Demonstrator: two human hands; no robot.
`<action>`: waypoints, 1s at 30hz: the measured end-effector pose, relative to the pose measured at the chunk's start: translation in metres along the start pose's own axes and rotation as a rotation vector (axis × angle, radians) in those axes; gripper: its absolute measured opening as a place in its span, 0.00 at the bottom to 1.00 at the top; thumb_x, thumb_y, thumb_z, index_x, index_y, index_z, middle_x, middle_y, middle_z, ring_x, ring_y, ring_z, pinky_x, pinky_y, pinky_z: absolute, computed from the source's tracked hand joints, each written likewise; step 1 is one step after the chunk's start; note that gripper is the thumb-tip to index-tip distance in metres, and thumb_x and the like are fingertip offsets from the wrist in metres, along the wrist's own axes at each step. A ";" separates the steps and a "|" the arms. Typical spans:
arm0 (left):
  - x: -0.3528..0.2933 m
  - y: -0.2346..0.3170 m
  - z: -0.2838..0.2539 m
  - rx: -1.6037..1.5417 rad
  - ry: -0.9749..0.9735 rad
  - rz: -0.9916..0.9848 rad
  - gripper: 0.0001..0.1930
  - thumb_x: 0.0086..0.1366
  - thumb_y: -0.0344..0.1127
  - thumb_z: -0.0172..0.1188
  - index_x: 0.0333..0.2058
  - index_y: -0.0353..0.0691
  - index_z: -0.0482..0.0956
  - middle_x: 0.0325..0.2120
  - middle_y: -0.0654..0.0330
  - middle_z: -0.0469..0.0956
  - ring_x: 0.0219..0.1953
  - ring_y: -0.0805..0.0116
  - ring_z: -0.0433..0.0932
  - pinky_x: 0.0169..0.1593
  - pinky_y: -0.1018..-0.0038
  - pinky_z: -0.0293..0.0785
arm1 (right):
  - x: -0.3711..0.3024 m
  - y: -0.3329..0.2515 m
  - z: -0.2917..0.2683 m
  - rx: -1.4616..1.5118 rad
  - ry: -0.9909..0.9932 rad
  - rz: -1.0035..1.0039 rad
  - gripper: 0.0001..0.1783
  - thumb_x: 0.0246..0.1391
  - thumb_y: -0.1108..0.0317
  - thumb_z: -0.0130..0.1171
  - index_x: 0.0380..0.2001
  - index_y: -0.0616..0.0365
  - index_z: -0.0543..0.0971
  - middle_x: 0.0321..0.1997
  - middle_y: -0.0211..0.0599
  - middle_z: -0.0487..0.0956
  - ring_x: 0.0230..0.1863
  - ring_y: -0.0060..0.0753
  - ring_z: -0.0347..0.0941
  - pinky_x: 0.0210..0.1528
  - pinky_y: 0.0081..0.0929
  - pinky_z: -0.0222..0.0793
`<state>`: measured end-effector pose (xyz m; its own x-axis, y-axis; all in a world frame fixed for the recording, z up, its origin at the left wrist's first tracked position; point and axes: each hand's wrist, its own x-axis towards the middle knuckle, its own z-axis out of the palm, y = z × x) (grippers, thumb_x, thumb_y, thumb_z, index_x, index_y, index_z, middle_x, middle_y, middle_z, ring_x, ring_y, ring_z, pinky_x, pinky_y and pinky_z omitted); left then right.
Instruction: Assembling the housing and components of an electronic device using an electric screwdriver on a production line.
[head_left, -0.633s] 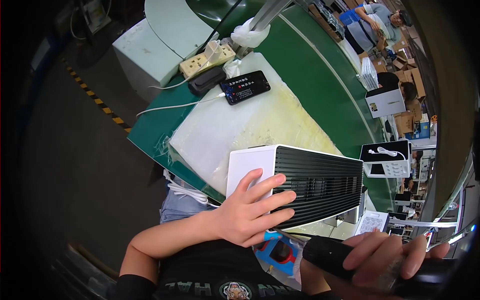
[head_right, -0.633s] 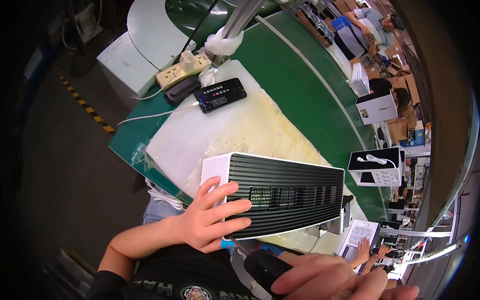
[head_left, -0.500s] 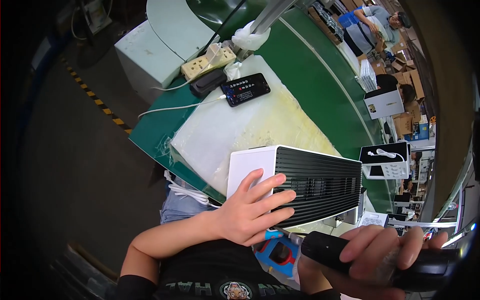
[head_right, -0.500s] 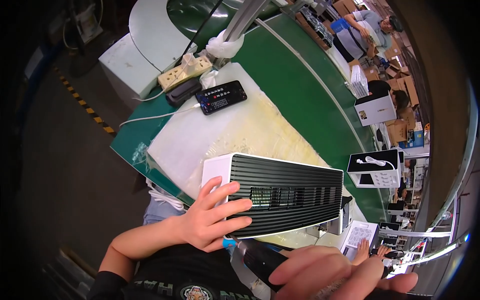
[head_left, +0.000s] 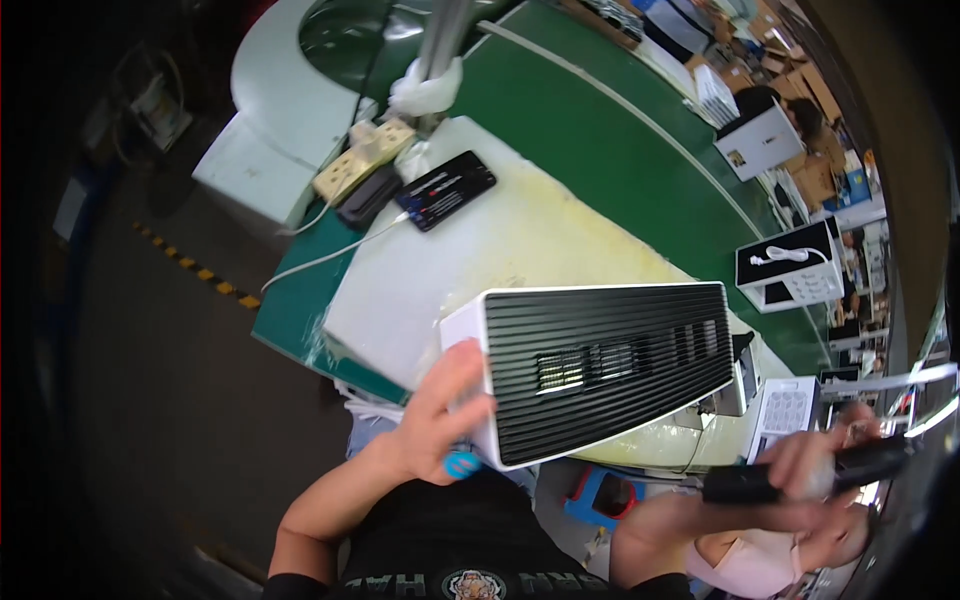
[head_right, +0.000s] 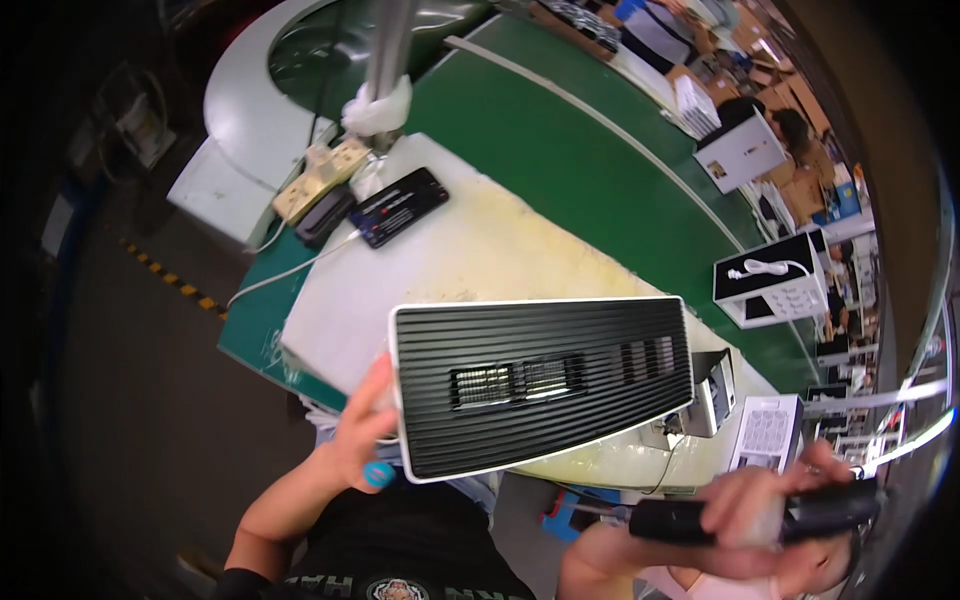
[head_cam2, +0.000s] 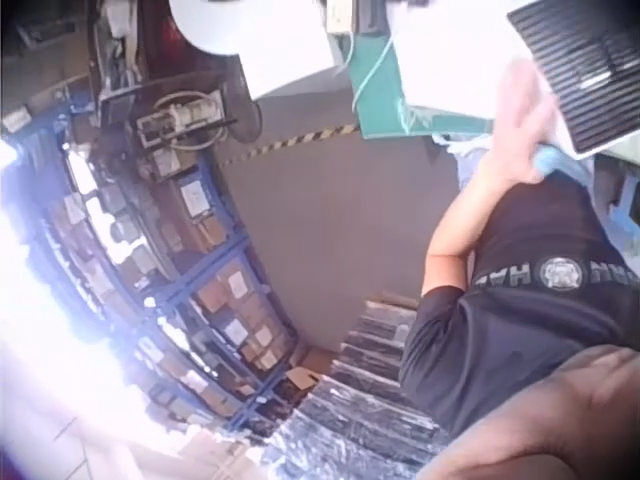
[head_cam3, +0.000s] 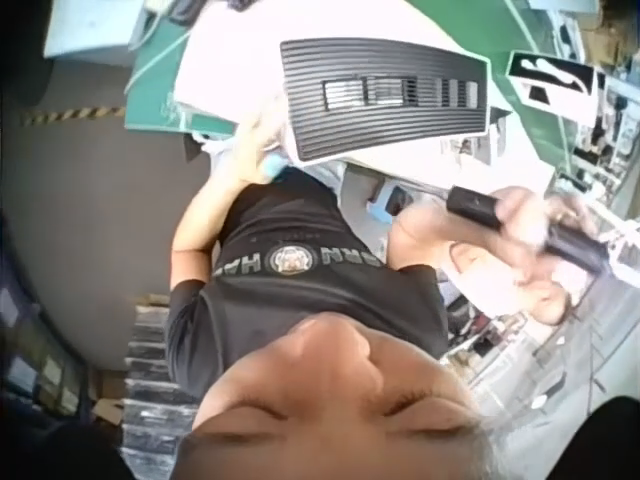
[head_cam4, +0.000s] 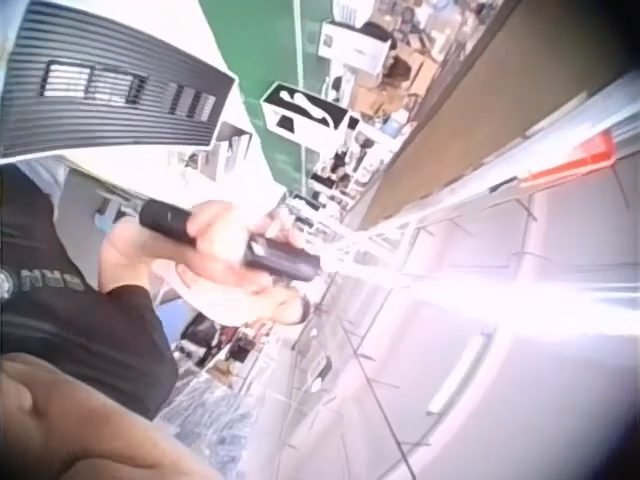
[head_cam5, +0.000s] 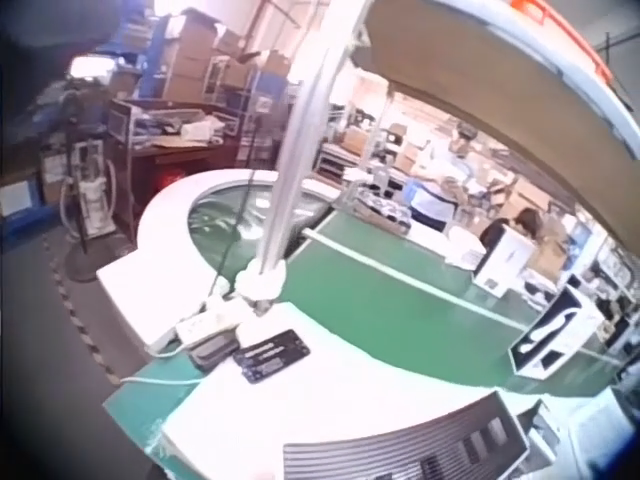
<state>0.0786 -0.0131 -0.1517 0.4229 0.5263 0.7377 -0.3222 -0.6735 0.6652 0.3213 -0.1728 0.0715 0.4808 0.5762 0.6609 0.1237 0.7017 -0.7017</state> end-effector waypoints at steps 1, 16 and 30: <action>-0.005 -0.008 0.003 0.024 0.051 -0.120 0.30 0.71 0.53 0.38 0.61 0.35 0.61 0.63 0.40 0.55 0.66 0.42 0.56 0.66 0.52 0.49 | -0.010 0.011 -0.023 -0.090 0.119 0.006 0.35 0.57 0.57 0.57 0.61 0.60 0.56 0.56 0.46 0.64 0.16 0.25 0.67 0.12 0.21 0.65; -0.021 -0.086 0.057 -0.496 0.131 -1.169 0.17 0.69 0.38 0.47 0.49 0.32 0.72 0.38 0.56 0.77 0.38 0.70 0.74 0.44 0.73 0.72 | -0.163 0.163 -0.167 0.013 0.566 0.616 0.26 0.60 0.43 0.44 0.40 0.58 0.69 0.17 0.38 0.72 0.13 0.32 0.68 0.16 0.30 0.67; -0.038 0.018 -0.193 -0.237 0.295 -1.299 0.18 0.71 0.44 0.45 0.48 0.35 0.72 0.33 0.58 0.77 0.32 0.68 0.75 0.36 0.71 0.72 | -0.149 0.063 -0.130 0.167 0.232 0.632 0.43 0.46 0.48 0.67 0.55 0.66 0.62 0.49 0.70 0.74 0.14 0.35 0.74 0.13 0.24 0.66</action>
<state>-0.1066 0.0550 -0.1457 0.3447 0.8200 -0.4569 0.0186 0.4807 0.8767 0.3702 -0.2690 -0.1056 0.5920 0.8042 0.0518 -0.3679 0.3270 -0.8705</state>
